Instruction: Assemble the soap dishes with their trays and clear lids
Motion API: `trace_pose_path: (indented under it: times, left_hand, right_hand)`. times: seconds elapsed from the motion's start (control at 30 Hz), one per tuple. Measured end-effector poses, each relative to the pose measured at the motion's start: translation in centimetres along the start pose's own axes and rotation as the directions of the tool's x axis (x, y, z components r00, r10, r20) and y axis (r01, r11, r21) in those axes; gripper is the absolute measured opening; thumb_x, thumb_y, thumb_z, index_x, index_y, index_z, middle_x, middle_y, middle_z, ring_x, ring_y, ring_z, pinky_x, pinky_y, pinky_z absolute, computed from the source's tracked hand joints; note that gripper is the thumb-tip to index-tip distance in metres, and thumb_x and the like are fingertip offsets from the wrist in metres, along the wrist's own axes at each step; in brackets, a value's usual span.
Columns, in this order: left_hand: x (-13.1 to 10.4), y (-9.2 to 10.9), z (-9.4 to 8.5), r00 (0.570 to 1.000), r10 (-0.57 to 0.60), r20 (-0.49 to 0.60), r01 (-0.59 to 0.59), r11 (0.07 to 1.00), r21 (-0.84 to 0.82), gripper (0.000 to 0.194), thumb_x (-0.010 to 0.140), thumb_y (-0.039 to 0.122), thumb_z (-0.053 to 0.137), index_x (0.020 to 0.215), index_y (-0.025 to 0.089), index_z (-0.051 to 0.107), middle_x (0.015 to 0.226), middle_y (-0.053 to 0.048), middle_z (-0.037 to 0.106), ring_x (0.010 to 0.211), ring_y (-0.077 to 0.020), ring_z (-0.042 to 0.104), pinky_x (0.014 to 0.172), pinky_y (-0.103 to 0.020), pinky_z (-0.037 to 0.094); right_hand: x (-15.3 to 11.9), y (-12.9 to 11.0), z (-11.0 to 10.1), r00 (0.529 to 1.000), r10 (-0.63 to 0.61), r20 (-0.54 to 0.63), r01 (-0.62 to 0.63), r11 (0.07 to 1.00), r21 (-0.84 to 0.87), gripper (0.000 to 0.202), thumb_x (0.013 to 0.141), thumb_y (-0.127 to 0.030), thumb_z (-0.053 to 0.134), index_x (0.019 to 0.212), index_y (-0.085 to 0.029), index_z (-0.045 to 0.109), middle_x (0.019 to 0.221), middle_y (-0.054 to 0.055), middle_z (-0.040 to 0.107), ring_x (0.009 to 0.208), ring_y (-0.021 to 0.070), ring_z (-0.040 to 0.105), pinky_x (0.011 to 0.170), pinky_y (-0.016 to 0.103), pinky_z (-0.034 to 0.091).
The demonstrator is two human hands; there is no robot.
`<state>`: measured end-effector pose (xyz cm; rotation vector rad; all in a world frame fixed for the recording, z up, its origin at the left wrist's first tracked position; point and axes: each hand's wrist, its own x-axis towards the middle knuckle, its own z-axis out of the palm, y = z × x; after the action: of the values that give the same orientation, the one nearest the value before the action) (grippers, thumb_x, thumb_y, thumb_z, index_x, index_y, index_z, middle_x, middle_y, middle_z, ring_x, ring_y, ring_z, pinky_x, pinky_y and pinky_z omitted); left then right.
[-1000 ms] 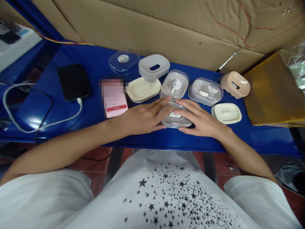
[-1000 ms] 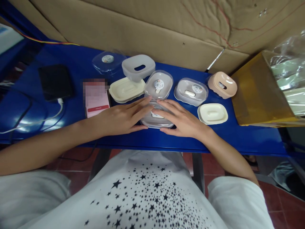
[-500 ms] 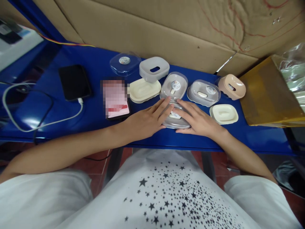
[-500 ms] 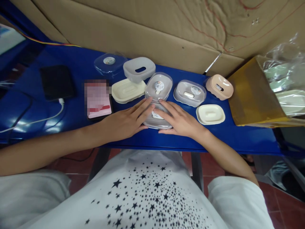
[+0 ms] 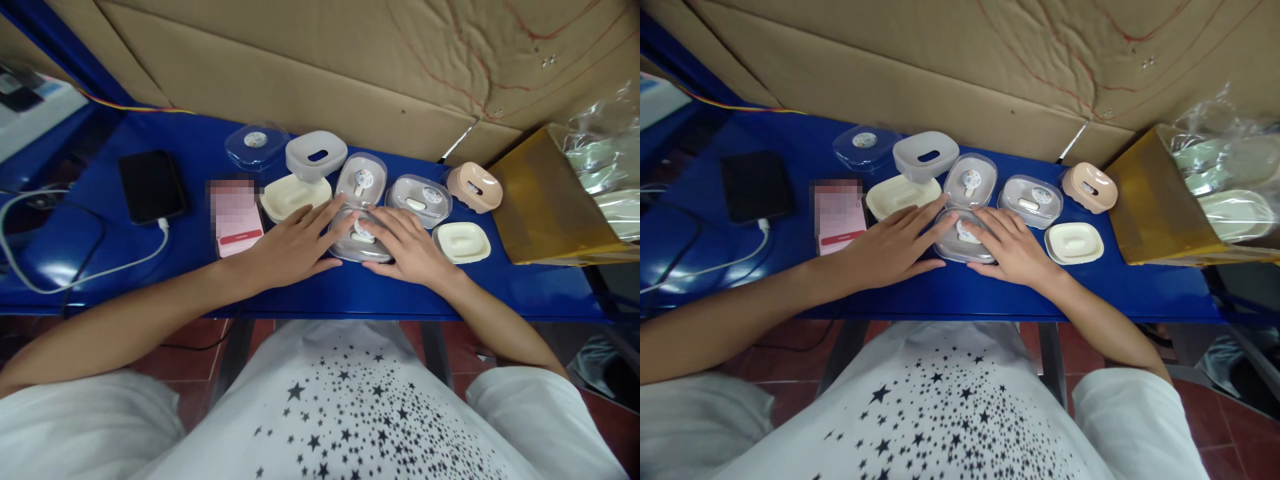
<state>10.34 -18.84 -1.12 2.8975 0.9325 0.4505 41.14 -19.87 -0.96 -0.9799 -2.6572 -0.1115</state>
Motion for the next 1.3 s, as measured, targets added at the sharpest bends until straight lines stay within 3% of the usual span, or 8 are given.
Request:
trace_pose_path:
  times: [0.2, 0.37, 0.57, 0.7, 0.83, 1.0, 1.1, 1.3]
  left_hand:
    - [0.7, -1.7, -1.9, 0.988, -0.15, -0.033, 0.15, 0.989, 0.01, 0.067, 0.116, 0.043, 0.052, 0.177, 0.02, 0.036, 0.179, -0.023, 0.043, 0.164, -0.0452, 0.045, 0.134, -0.067, 0.038]
    - [0.5, -4.3, -1.4, 0.955, -0.286, -0.08, 0.291, 0.956, 0.049, 0.063, 0.113, 0.045, 0.055, 0.17, 0.021, 0.049, 0.173, -0.024, 0.05, 0.157, -0.0511, 0.051, 0.127, -0.074, 0.042]
    - [0.5, -5.7, -1.1, 0.95, -0.306, 0.058, 0.299, 0.949, 0.104, 0.055, 0.109, 0.045, 0.059, 0.156, 0.017, 0.062, 0.163, -0.024, 0.058, 0.15, -0.0474, 0.058, 0.118, -0.065, 0.054]
    - [0.4, -3.9, -1.8, 0.975, -0.111, 0.195, 0.123, 0.991, -0.055, 0.056, 0.107, 0.05, 0.069, 0.155, 0.023, 0.064, 0.166, -0.019, 0.056, 0.15, -0.0431, 0.059, 0.12, -0.061, 0.051]
    - [0.4, -2.4, -1.9, 0.987, 0.088, 0.131, -0.048, 0.957, -0.286, 0.056, 0.116, 0.054, 0.056, 0.163, 0.023, 0.054, 0.163, -0.016, 0.061, 0.149, -0.0316, 0.061, 0.123, -0.046, 0.049]
    - [1.3, -4.6, -1.8, 0.99, -0.12, -0.077, 0.112, 0.988, -0.106, 0.056, 0.12, 0.044, 0.039, 0.17, 0.02, 0.047, 0.175, -0.02, 0.049, 0.163, -0.0364, 0.047, 0.132, -0.058, 0.039]
    - [1.9, -6.8, -1.5, 0.965, -0.252, -0.075, 0.252, 0.968, -0.015, 0.065, 0.118, 0.044, 0.043, 0.178, 0.019, 0.034, 0.181, -0.021, 0.039, 0.169, -0.0418, 0.036, 0.134, -0.067, 0.032]
    - [2.2, -7.5, -1.0, 0.939, -0.344, -0.024, 0.344, 0.934, 0.095, 0.064, 0.11, 0.046, 0.061, 0.165, 0.015, 0.054, 0.155, -0.024, 0.065, 0.146, -0.0461, 0.061, 0.122, -0.065, 0.048]
  right_hand:
    - [-0.3, 2.0, -0.1, 0.981, 0.188, -0.057, -0.191, 0.98, -0.058, 0.07, 0.111, -0.054, 0.059, 0.173, -0.023, 0.045, 0.175, 0.021, 0.052, 0.16, 0.046, 0.049, 0.132, 0.075, 0.031]
    - [-0.5, 2.3, 0.0, 0.956, 0.237, -0.172, -0.254, 0.964, -0.085, 0.055, 0.111, -0.034, 0.055, 0.165, -0.024, 0.053, 0.175, 0.02, 0.051, 0.159, 0.0467, 0.049, 0.128, 0.078, 0.032]
    - [-0.3, 0.4, 0.1, 0.995, 0.07, -0.068, -0.073, 0.996, -0.054, 0.051, 0.108, -0.02, 0.056, 0.158, -0.028, 0.062, 0.168, 0.015, 0.061, 0.152, 0.0408, 0.057, 0.126, 0.067, 0.038]
    - [-0.3, -0.3, 0.3, 0.999, 0.028, -0.033, -0.03, 0.998, -0.049, 0.054, 0.109, -0.025, 0.059, 0.164, -0.028, 0.058, 0.166, 0.015, 0.063, 0.15, 0.0392, 0.058, 0.125, 0.063, 0.039]
    - [-0.2, -0.9, 0.4, 0.994, -0.111, -0.012, 0.111, 0.994, -0.015, 0.046, 0.113, -0.038, 0.061, 0.158, -0.027, 0.064, 0.162, 0.012, 0.068, 0.148, 0.035, 0.06, 0.124, 0.058, 0.04]
    - [0.0, -1.7, 0.7, 0.951, -0.308, -0.01, 0.308, 0.951, 0.013, 0.031, 0.115, -0.04, 0.06, 0.134, -0.022, 0.077, 0.135, 0.011, 0.082, 0.132, 0.028, 0.07, 0.12, 0.051, 0.044]
    - [0.1, -1.9, 0.7, 0.945, -0.326, -0.03, 0.327, 0.945, 0.02, 0.028, 0.115, -0.042, 0.061, 0.124, -0.023, 0.08, 0.122, 0.008, 0.085, 0.122, 0.0261, 0.073, 0.116, 0.049, 0.047]
    - [0.1, -1.8, 0.5, 0.952, -0.305, -0.037, 0.308, 0.945, 0.108, 0.027, 0.114, -0.041, 0.064, 0.124, -0.021, 0.08, 0.122, 0.009, 0.085, 0.122, 0.0266, 0.074, 0.112, 0.048, 0.049]
